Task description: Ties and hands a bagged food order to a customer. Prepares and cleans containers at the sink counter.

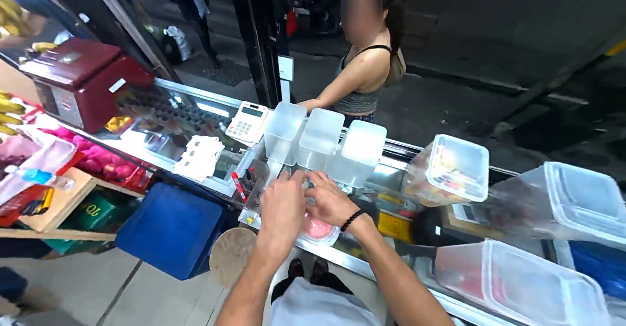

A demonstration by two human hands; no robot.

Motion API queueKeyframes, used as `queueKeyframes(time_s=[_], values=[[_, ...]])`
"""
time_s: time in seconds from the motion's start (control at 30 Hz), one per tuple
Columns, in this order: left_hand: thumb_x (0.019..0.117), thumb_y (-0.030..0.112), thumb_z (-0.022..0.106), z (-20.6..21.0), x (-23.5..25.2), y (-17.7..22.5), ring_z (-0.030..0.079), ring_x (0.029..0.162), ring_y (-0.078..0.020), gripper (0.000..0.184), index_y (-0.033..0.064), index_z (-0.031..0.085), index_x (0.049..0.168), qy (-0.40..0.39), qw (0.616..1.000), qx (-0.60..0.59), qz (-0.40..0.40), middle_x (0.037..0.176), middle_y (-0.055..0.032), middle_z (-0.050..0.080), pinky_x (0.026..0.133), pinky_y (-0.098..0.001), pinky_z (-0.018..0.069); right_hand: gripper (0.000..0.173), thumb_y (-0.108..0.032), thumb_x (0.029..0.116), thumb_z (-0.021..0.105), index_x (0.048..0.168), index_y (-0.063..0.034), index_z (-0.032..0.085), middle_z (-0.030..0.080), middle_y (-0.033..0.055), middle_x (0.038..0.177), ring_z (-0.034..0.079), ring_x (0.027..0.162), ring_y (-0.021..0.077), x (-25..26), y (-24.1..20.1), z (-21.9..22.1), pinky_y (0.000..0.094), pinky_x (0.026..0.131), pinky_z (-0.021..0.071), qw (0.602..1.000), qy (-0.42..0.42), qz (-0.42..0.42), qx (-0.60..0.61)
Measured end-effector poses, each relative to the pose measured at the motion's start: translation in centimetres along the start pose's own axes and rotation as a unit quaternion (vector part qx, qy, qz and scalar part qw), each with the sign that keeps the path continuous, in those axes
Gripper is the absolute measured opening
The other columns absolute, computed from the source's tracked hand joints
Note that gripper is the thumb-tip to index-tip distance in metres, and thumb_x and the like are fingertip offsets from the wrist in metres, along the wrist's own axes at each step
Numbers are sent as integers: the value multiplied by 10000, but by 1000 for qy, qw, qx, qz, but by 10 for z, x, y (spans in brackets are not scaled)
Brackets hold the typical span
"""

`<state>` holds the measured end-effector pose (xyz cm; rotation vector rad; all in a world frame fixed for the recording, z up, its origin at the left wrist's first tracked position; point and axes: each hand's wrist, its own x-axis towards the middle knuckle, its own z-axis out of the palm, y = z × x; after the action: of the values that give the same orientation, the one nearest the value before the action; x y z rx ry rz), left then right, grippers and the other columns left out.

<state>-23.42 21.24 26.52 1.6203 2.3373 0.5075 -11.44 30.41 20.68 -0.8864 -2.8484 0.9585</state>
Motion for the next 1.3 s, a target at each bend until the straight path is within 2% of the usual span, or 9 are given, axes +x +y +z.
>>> queueKeyframes(time_s=[0.17,0.33,0.5,0.6,0.8,1.0,1.13,1.2,1.3], values=[[929,225,731,-2,-3,3,679,870,-363,198,53,730,1028,50,998,41,5,958,-161,686,731,-560,566,287,-279,995,618,1229,-172,747,615,43,1413,562,1319,173,-76,54,7,382,1086,505,968,196,-36,153],[979,406,659,11,-6,8,691,947,-406,384,39,703,1082,17,996,55,-74,993,-190,707,762,-606,547,793,-265,808,866,1457,-37,472,659,154,1271,695,1094,233,-116,95,73,387,923,598,903,60,197,377],[966,266,659,5,-16,0,641,1115,-341,325,26,670,1184,-68,997,-8,-34,1140,-164,687,987,-534,488,201,-6,931,702,1111,59,640,710,139,925,731,797,220,-104,83,94,393,725,652,736,173,258,602],[927,161,668,0,-24,-11,610,1119,-348,273,49,677,1176,-86,996,-9,38,1141,-145,668,982,-540,464,161,-71,925,718,1028,14,629,687,106,905,716,732,189,-119,76,62,357,655,644,796,210,255,507],[935,186,651,3,-27,-19,659,1037,-383,245,41,716,1121,61,996,35,56,1061,-153,717,897,-574,506,502,-267,846,770,1287,-82,615,696,32,743,658,542,157,-132,33,-6,366,510,589,930,257,198,174],[947,460,677,5,-22,-35,686,870,-401,460,15,713,1058,23,999,-31,-25,898,-184,714,807,-638,515,244,-262,1047,575,1203,-119,697,730,-3,869,707,670,59,-138,21,-59,254,618,634,964,163,82,194],[944,234,697,3,-13,-53,683,786,-211,420,81,588,1320,-50,983,-175,27,964,-64,721,711,-448,574,388,-17,939,607,1301,-133,684,644,113,1261,671,935,161,-140,35,-74,314,825,589,992,24,-59,109],[946,180,658,2,-8,-59,679,772,-132,412,101,569,1341,-98,958,-263,53,945,-14,722,695,-343,579,456,30,871,671,1271,-183,717,642,123,1254,686,941,215,-133,33,-67,378,805,607,997,7,-79,20],[977,209,660,0,-4,-62,665,656,-103,368,93,564,1313,-138,922,-361,23,826,-3,699,608,-281,574,134,-148,872,764,1005,-148,778,695,114,1049,695,942,288,-117,30,-53,450,784,606,986,45,-126,-94]])
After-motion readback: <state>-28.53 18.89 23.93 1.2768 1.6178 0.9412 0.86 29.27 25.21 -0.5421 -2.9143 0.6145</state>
